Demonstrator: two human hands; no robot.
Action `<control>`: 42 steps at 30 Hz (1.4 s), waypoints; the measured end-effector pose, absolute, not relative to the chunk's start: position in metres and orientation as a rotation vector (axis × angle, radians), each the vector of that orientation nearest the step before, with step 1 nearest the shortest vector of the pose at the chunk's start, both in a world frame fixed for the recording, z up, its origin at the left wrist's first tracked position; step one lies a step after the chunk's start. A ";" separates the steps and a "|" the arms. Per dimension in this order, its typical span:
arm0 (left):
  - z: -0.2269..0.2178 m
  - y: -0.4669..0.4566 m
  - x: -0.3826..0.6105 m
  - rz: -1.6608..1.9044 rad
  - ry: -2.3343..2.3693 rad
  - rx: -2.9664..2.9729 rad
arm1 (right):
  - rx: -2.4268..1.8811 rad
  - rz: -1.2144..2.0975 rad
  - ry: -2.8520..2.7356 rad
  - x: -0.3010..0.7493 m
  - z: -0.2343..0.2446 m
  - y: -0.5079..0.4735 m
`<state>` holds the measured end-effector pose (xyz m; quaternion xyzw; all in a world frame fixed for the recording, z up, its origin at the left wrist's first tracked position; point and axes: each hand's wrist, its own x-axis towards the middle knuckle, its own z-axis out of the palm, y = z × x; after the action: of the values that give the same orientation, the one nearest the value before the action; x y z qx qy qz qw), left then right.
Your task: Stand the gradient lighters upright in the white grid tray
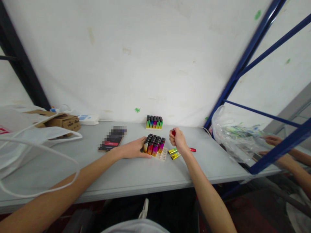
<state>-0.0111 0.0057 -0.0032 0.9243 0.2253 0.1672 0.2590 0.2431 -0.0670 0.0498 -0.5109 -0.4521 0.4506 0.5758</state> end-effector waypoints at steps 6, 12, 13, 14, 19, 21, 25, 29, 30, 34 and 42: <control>-0.005 0.007 -0.011 0.466 0.592 2.518 | -1.178 1.069 -1.085 0.244 0.049 -0.068; -0.005 0.006 -0.011 0.468 0.618 2.509 | -1.179 1.106 -1.079 0.245 0.050 -0.068; -0.005 0.006 -0.011 0.471 0.616 2.510 | -1.172 1.104 -1.090 0.245 0.050 -0.068; -0.005 0.007 -0.011 0.479 0.612 2.512 | -1.168 1.102 -1.100 0.245 0.050 -0.068; -0.005 0.007 -0.012 0.479 0.591 2.524 | -1.173 1.085 -1.124 0.243 0.048 -0.068; -0.005 0.006 -0.011 0.466 0.600 2.521 | -1.164 1.081 -1.126 0.243 0.047 -0.067; -0.003 0.005 -0.011 0.461 0.610 2.515 | -1.158 1.046 -1.158 0.243 0.045 -0.067; -0.002 0.004 -0.011 0.447 0.607 2.510 | -1.192 1.014 -1.204 0.241 0.046 -0.069; -0.002 0.004 -0.011 0.450 0.606 2.508 | -1.200 1.016 -1.208 0.241 0.047 -0.070; -0.002 0.004 -0.011 0.473 0.593 2.517 | -1.218 1.035 -1.194 0.240 0.048 -0.071; -0.001 0.004 -0.011 0.473 0.589 2.507 | -1.082 1.070 -1.408 0.253 0.065 -0.079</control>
<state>-0.0109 0.0037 -0.0009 0.9249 0.2172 0.1745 0.2586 0.2532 -0.0794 0.0649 -0.4493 -0.5846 0.4442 0.5090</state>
